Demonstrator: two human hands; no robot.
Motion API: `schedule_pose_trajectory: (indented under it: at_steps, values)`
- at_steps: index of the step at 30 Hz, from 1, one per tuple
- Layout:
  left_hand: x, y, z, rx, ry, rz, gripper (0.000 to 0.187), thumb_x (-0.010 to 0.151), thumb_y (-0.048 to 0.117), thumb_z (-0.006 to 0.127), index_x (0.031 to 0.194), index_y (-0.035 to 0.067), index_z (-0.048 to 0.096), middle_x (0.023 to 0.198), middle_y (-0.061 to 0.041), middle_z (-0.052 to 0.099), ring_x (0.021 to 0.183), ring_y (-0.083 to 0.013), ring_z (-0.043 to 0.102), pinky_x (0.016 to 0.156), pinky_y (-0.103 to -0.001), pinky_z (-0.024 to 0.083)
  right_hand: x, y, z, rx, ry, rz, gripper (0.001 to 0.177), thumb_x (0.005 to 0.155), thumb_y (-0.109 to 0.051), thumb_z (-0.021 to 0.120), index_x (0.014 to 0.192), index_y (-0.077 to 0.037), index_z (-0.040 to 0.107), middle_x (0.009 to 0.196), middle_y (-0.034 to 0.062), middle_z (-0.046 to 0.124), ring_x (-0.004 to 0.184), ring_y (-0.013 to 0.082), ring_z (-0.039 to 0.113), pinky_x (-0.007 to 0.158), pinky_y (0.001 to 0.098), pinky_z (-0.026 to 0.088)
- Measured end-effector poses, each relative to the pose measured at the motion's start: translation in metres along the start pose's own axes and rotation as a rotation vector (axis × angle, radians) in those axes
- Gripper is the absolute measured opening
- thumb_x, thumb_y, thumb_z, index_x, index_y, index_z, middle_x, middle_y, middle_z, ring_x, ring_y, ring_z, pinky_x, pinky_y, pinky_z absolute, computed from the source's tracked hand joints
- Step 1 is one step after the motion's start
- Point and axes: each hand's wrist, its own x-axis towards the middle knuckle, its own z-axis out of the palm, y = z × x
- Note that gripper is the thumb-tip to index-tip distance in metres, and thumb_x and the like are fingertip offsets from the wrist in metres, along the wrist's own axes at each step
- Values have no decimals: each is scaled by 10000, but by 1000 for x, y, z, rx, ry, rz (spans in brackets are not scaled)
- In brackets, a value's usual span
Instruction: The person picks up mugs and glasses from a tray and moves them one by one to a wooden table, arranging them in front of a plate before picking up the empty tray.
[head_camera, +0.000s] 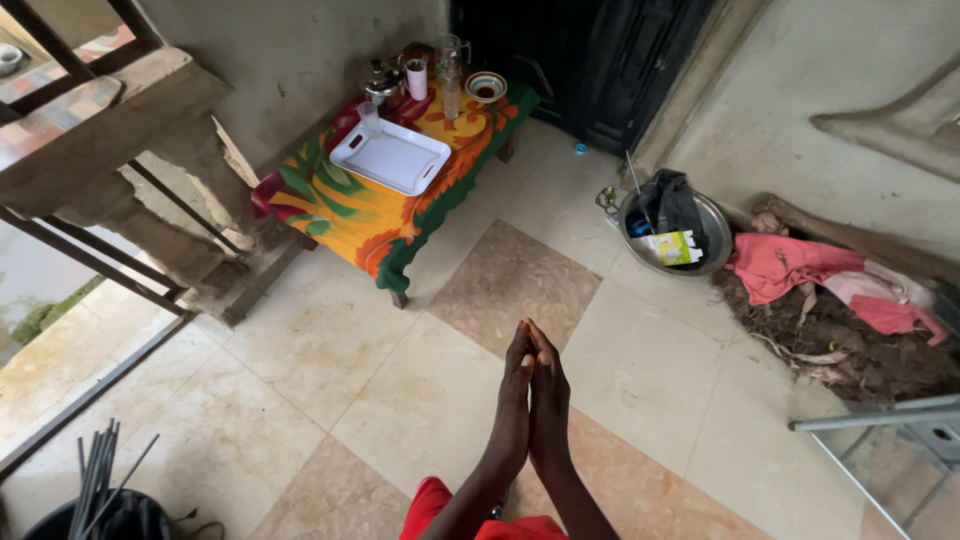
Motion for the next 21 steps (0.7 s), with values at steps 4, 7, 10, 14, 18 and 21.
schedule_pose_trajectory:
  at_steps: [4,7,10,14,18,21]
  values:
    - [24,2,11,39,5,-66,668,1049,382,386,1636,117,209,1735,-78,195,1607,-238,122,1263,-385,130,18,-3,-7,-60,49,41,634,1061,-470,278,1522,-81,473,1578,114,500,1472,240,462,1170,374,370]
    - [35,2,11,80,-17,-108,667,1041,361,372,1644,138,193,1728,-75,203,1605,-236,132,1260,-379,133,33,-1,-8,-3,53,49,623,1065,-458,293,1521,-73,473,1566,124,520,1451,255,493,1160,373,377]
    - [54,1,7,89,-44,-115,639,1055,339,346,1641,141,181,1737,-69,194,1612,-236,132,1266,-374,134,51,2,-4,30,78,94,619,1060,-457,301,1517,-75,468,1579,114,501,1469,243,456,1171,367,351]
    - [88,-3,1,66,-59,-90,645,1037,283,348,1646,140,194,1733,-80,205,1607,-248,153,1262,-378,146,82,3,2,-10,76,41,623,1064,-457,318,1516,-60,478,1572,130,514,1470,252,461,1178,369,349]
    - [133,-2,-8,132,-71,-25,635,1040,264,339,1642,129,190,1738,-78,189,1608,-252,151,1260,-378,172,127,-2,19,14,85,71,633,1052,-465,319,1524,-68,460,1576,112,495,1463,235,454,1166,364,360]
    - [165,1,-16,72,-50,-20,616,1060,285,342,1637,122,204,1728,-82,212,1599,-256,190,1260,-373,185,156,-3,26,-18,76,54,645,1049,-481,316,1523,-66,457,1580,105,489,1467,229,450,1166,354,360]
